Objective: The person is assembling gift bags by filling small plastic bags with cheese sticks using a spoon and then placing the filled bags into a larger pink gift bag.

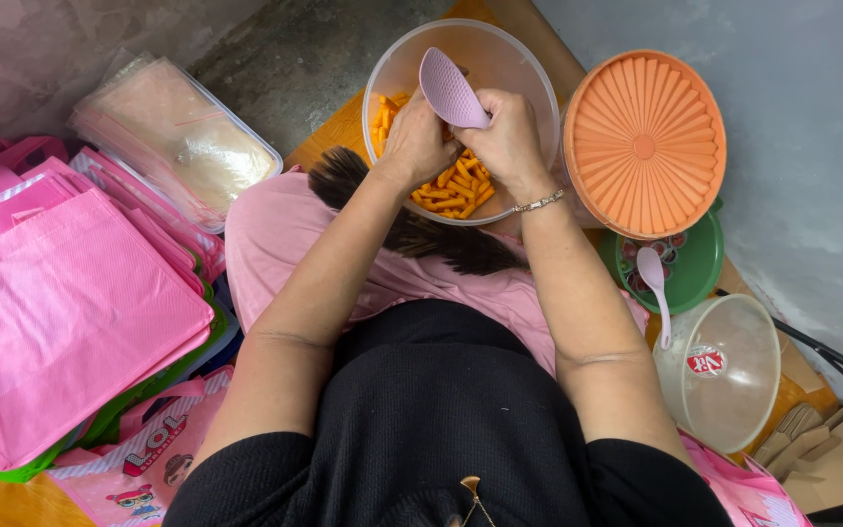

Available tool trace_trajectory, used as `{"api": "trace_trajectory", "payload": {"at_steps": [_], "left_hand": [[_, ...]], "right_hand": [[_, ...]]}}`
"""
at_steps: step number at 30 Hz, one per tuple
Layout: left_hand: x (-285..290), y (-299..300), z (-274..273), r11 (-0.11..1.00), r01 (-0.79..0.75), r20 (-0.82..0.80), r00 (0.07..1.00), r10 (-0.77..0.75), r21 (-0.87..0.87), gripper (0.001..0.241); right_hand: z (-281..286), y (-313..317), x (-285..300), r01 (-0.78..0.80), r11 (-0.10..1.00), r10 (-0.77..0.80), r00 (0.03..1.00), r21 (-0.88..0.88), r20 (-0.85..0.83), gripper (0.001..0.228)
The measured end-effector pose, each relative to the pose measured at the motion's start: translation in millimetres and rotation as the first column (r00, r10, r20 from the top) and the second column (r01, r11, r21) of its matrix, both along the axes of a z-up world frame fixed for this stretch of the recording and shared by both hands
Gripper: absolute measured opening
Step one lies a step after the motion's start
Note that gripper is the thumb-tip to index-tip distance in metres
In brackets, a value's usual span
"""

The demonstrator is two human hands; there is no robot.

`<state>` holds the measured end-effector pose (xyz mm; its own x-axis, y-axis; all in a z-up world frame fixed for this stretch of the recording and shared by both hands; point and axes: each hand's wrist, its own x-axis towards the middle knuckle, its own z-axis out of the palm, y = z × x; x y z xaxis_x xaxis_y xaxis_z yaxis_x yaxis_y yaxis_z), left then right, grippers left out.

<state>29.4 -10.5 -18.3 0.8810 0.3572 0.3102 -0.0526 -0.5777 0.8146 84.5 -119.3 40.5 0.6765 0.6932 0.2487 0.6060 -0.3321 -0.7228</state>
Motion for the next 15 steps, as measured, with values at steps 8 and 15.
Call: {"api": "trace_trajectory", "payload": {"at_steps": [8,15], "left_hand": [[0,-4,9,0.996,0.006,-0.141,0.99,0.007,0.088,0.074],[-4,-2,7,0.999,0.002,-0.088,0.996,0.002,0.051,0.06]], "right_hand": [[16,-3,0,-0.03,0.986,0.043,0.996,0.165,-0.079,0.017],[8,-1,8,0.072,0.997,-0.069,0.991,-0.022,0.116,0.012]]}}
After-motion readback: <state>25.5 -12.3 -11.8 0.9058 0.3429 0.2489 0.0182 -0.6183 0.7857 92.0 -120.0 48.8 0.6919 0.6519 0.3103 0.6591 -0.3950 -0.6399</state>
